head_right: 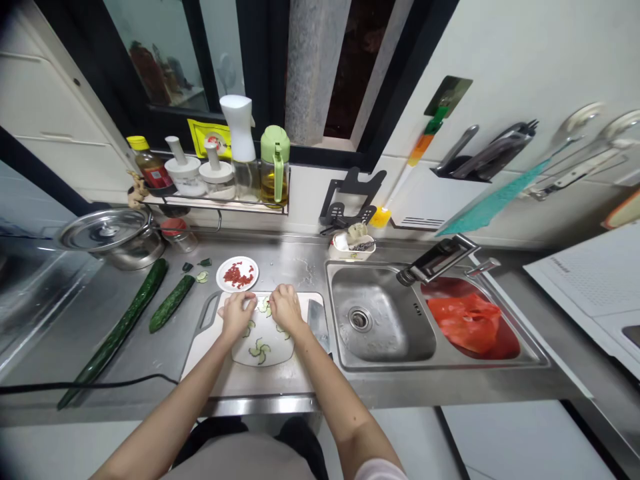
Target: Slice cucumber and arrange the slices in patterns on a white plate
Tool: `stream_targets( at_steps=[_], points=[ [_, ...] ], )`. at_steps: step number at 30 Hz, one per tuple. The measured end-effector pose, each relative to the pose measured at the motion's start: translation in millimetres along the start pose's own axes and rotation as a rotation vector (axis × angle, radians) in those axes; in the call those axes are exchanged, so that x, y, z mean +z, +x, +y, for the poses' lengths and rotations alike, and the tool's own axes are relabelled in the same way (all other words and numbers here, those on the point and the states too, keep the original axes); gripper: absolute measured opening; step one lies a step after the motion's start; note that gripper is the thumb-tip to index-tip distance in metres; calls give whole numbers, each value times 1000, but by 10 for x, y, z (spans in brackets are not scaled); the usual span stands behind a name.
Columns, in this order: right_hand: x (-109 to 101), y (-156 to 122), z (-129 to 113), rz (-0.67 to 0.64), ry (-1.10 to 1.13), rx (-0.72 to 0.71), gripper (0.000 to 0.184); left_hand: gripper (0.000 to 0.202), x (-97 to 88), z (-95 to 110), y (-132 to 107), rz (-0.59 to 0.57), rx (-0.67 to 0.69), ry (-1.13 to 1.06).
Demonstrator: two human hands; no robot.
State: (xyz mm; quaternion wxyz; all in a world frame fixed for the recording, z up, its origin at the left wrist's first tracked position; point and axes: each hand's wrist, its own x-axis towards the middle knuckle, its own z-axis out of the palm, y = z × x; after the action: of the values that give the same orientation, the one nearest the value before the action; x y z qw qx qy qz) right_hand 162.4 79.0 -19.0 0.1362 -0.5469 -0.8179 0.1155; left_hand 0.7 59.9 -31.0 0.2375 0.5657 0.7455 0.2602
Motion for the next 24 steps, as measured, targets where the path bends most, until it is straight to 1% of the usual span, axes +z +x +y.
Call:
stream_targets(
  at_steps=[4,8,17,24],
  points=[
    [87,-7,14,-35,-49,-13,17,20,91,20,16,-62,27,85],
    [129,-7,0,-68,-95,-23,19,20,149,52,31,-97,36,140],
    [187,15,5,-75,-120,-39,19,18,173,100,56,-151,49,194],
    [224,21,28,-69,-104,-42,20,17,200,101,57,-148,56,215]
  ],
)
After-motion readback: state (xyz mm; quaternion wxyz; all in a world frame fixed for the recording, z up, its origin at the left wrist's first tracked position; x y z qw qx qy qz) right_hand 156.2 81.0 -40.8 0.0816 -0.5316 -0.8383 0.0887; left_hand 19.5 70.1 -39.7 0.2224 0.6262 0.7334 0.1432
